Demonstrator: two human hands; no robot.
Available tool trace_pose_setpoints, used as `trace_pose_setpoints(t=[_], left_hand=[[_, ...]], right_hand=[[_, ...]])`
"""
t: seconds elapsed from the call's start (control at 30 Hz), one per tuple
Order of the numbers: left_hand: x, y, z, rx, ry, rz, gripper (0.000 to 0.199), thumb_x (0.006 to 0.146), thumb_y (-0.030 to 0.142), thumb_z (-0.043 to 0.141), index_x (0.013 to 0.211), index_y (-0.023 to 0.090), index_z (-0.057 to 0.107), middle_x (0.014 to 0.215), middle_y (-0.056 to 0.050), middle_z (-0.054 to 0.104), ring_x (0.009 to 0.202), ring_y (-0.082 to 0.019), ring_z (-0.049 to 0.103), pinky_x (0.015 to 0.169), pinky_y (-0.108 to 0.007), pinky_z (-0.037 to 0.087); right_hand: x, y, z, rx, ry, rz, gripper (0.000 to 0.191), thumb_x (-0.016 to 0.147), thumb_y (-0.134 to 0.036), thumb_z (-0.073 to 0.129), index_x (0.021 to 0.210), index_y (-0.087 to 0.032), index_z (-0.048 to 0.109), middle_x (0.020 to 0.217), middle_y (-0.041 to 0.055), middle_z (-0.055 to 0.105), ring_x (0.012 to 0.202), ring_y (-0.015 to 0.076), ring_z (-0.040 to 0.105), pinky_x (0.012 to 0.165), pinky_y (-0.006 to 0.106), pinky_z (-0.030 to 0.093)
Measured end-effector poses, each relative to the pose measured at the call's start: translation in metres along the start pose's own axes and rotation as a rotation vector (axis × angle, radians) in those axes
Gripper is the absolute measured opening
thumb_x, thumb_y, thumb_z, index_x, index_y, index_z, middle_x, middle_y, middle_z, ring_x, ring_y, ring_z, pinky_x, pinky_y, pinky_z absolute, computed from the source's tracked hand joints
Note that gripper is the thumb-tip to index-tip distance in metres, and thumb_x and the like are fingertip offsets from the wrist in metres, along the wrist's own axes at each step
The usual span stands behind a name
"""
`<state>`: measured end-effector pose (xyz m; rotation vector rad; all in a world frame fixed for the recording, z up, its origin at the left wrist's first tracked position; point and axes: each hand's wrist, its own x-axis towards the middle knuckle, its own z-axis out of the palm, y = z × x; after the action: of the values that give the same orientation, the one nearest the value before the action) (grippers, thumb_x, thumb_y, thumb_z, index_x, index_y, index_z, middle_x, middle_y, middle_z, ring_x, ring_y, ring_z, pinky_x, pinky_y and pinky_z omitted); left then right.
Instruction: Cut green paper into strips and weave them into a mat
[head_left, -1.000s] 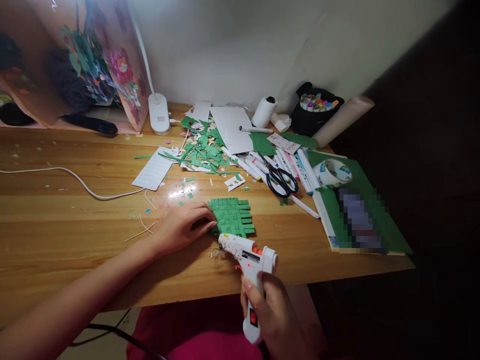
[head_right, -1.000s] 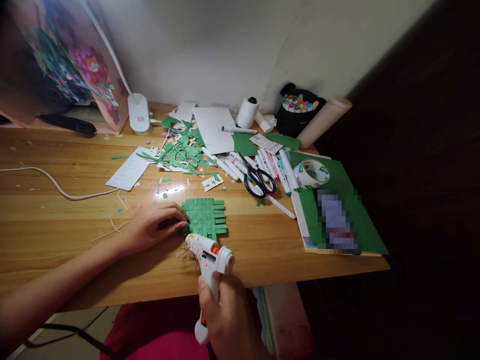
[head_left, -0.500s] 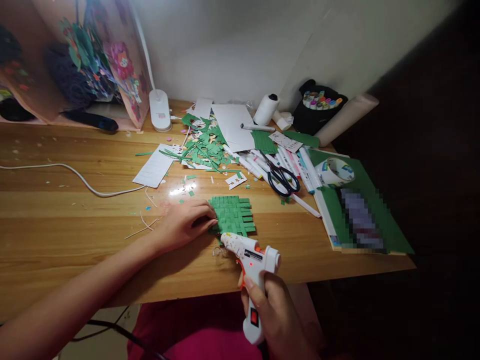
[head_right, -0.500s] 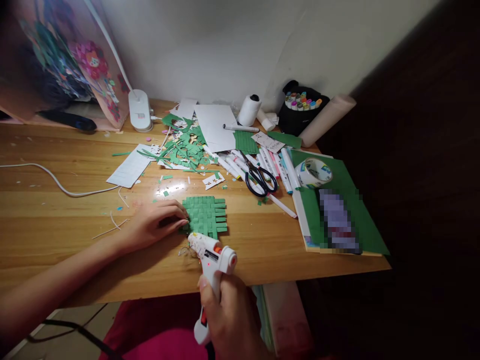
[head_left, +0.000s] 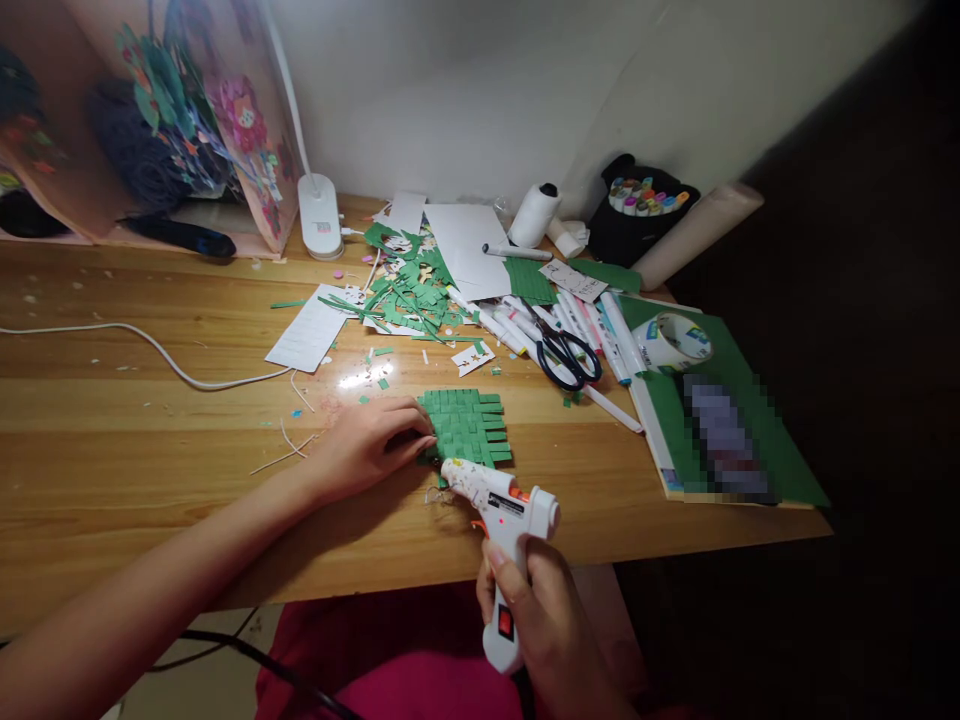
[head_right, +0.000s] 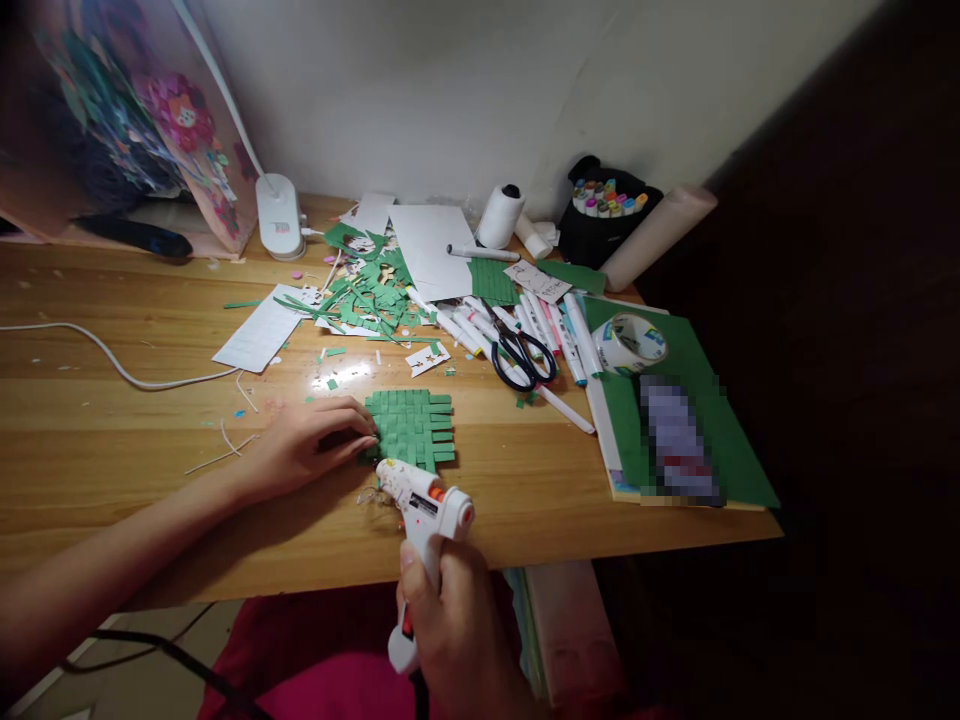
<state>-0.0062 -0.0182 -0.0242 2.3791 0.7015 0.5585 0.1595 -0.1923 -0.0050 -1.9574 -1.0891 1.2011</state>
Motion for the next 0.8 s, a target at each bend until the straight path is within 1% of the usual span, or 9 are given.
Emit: trace_pose_setpoints(t=[0.07,0.13,0.27,0.4,0.6,0.8], left_hand=[[-0.0001,0.0005,-0.0003,0.001,0.0,-0.001,0.014,0.089,0.023,0.05,0.085,0.017,0.062,0.084,-0.005,0.065,0.078,-0.014,0.06,0.07,-0.027,0.048],[-0.0002,0.0004,-0.0005,-0.001,-0.001,0.001,0.014,0.089,0.023,0.05,0.085,0.017,0.062,0.084,-0.005,0.065,0.078,-0.014,0.06,0.071,-0.027,0.048],[-0.0004,-0.0005,-0.0002,-0.002,-0.005,0.012,0.014,0.089,0.022,0.05,0.085,0.017,0.062,0.085,-0.005,0.065,0.079,-0.014,0.06,0.071,-0.027,0.048],[-0.0007,-0.0005,-0.0001,-0.006,-0.009,0.022,0.013,0.088,0.022,0.051,0.083,0.017,0.062,0.088,-0.005,0.065,0.082,-0.015,0.059,0.071,-0.027,0.048],[-0.0009,-0.0004,-0.0005,-0.01,-0.011,0.024,0.012,0.088,0.021,0.051,0.082,0.017,0.061,0.09,-0.005,0.065,0.083,-0.015,0.059,0.072,-0.027,0.048],[-0.0007,-0.0005,-0.0005,-0.024,-0.01,0.033,0.012,0.088,0.022,0.051,0.082,0.017,0.061,0.09,-0.005,0.064,0.083,-0.015,0.059,0.072,-0.028,0.048]], right_hand=[[-0.0005,-0.0007,0.0019,0.006,0.002,0.022,0.05,0.085,-0.058,0.04,0.068,-0.015,0.059,0.047,0.001,0.054,0.042,0.0123,0.048,0.043,0.021,0.038],[-0.0013,-0.0012,0.0029,0.002,-0.003,0.048,0.049,0.084,-0.058,0.04,0.07,-0.015,0.06,0.046,0.0007,0.054,0.042,0.0125,0.049,0.042,0.021,0.037],[-0.0029,-0.0008,0.002,0.009,0.019,0.04,0.047,0.083,-0.058,0.042,0.067,-0.016,0.058,0.049,0.0014,0.056,0.044,0.0124,0.05,0.043,0.021,0.038],[-0.0031,0.0017,0.001,0.029,0.018,0.016,0.046,0.084,-0.056,0.042,0.063,-0.017,0.054,0.049,0.0006,0.053,0.043,0.0113,0.047,0.043,0.021,0.038],[-0.0036,0.0058,0.0034,0.055,0.051,0.009,0.047,0.083,-0.06,0.042,0.07,-0.017,0.056,0.05,0.0006,0.053,0.043,0.0122,0.048,0.042,0.022,0.038],[-0.0035,0.0053,0.0036,0.016,0.036,-0.014,0.052,0.084,-0.061,0.04,0.058,-0.018,0.055,0.046,0.0008,0.05,0.043,0.0123,0.047,0.044,0.022,0.039]])
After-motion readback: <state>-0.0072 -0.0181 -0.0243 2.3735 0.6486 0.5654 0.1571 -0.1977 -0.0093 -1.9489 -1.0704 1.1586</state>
